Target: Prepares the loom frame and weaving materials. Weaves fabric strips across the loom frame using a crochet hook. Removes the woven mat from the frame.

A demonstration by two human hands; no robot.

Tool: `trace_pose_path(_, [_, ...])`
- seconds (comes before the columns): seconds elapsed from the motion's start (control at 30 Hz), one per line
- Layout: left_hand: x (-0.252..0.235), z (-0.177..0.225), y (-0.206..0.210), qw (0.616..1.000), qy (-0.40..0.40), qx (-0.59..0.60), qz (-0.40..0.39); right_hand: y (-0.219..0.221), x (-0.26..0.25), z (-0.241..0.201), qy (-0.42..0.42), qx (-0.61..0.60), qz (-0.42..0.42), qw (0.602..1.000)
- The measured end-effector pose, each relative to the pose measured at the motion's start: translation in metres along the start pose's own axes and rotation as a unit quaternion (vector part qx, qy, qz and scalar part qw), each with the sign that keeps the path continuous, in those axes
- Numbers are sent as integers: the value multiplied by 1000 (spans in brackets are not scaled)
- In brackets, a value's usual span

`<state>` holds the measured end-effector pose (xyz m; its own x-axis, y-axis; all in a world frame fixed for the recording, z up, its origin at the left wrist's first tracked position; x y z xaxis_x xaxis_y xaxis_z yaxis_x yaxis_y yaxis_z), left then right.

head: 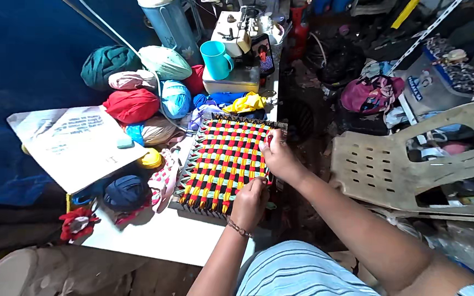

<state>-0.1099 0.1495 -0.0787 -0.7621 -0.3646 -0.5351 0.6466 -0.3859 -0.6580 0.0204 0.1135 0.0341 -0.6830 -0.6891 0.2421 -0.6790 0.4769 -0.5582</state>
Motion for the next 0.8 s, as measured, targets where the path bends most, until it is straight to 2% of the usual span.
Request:
trace_pose_path(0.1, [3, 3, 2, 999, 9, -39, 8, 1, -6, 4, 35, -8, 17, 999])
trace_pose_path(0.2, [5, 3, 1, 999, 12, -42, 9, -1, -18, 33, 49, -142, 57, 987])
trace_pose_path(0.27, [5, 3, 0, 999, 14, -26, -22, -5, -18, 50, 59, -316, 92, 943])
trace_pose_path(0.33, [2, 4, -4, 998, 13, -1, -68, -10, -6, 55, 86, -475, 123, 867])
trace_pose_path(0.4, [-1, 5, -9, 993, -2, 33, -111, -13, 11, 57, 128, -569, 146, 799])
trace_pose_path(0.47, [-2, 4, -14, 989, -13, 66, -135, -11, 23, 59, 169, -624, 145, 749])
trace_pose_path(0.63, [10, 3, -9, 995, 32, 64, -76, -9, 41, 77, 205, -693, 131, 678])
trace_pose_path(0.8, [17, 3, -7, 995, 69, 35, -69, 1, 45, 120, 142, -752, 80, 639])
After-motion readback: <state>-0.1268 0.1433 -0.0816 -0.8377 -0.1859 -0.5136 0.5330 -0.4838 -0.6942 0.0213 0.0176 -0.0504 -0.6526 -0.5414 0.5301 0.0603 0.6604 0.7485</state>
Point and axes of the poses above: each hand's wrist, its own x-axis away from the middle knuckle, its own y-axis out of the palm, z = x × y, the point moved 2 cm from there along -x, towards the middle knuckle, and after that the axes turned 4 degrees about y, right-handed, at the moved point
